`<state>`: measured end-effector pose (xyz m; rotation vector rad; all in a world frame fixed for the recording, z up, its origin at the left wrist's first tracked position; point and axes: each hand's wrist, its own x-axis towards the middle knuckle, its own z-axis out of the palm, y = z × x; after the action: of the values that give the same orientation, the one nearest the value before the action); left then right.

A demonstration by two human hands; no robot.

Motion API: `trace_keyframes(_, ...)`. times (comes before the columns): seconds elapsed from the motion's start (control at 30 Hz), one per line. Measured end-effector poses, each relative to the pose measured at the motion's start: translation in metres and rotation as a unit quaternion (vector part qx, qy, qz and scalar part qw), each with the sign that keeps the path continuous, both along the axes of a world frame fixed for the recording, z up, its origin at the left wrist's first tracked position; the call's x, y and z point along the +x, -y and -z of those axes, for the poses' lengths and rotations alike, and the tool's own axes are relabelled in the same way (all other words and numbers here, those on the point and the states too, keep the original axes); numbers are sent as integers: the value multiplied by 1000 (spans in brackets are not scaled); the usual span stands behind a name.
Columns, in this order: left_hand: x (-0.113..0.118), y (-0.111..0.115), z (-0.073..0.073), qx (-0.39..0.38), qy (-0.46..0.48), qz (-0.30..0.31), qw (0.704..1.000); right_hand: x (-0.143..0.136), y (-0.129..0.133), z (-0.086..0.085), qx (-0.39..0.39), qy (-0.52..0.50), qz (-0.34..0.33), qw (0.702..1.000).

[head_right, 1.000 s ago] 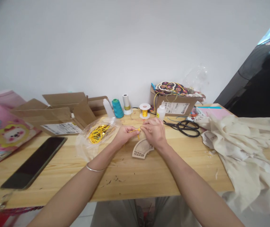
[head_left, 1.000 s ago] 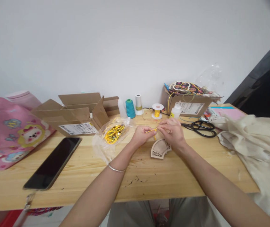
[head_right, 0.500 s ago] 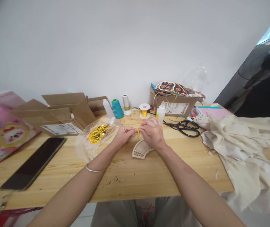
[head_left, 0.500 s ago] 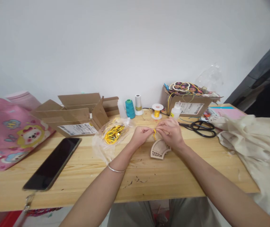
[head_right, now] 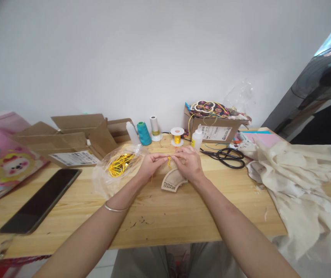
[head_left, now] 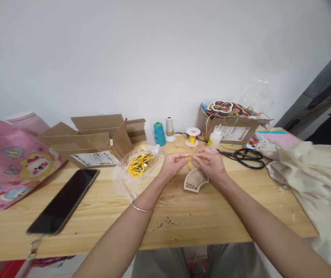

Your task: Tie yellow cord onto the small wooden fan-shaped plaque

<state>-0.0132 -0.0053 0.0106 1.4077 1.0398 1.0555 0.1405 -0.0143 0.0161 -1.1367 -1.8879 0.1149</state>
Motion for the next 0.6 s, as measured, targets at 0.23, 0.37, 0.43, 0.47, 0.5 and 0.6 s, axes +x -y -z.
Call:
trace_keyframes(0.23, 0, 1, 0, -14, -1, 11, 1000, -2, -1, 2, -9, -26, -3, 1000)
trace_keyframes(0.37, 1, 0, 2, -16, 18, 7, 1000, -1, -1, 3, -5, -34, -7, 999)
trace_keyframes(0.43, 1, 0, 2, -16, 22, 5, 1000, -1, -2, 3, -4, -31, -7, 999)
trace_keyframes(0.47, 1, -1, 3, -16, 22, 5, 1000, -1, -2, 3, -5, -29, -7, 1000)
trace_keyframes(0.5, 1, -1, 3, -19, 21, 6, 1000, -1, -2, 3, -5, -25, -7, 1000)
trace_keyframes(0.6, 0, -1, 3, -21, 25, 14, 999, -1, -1, 2, -3, -14, -3, 1000)
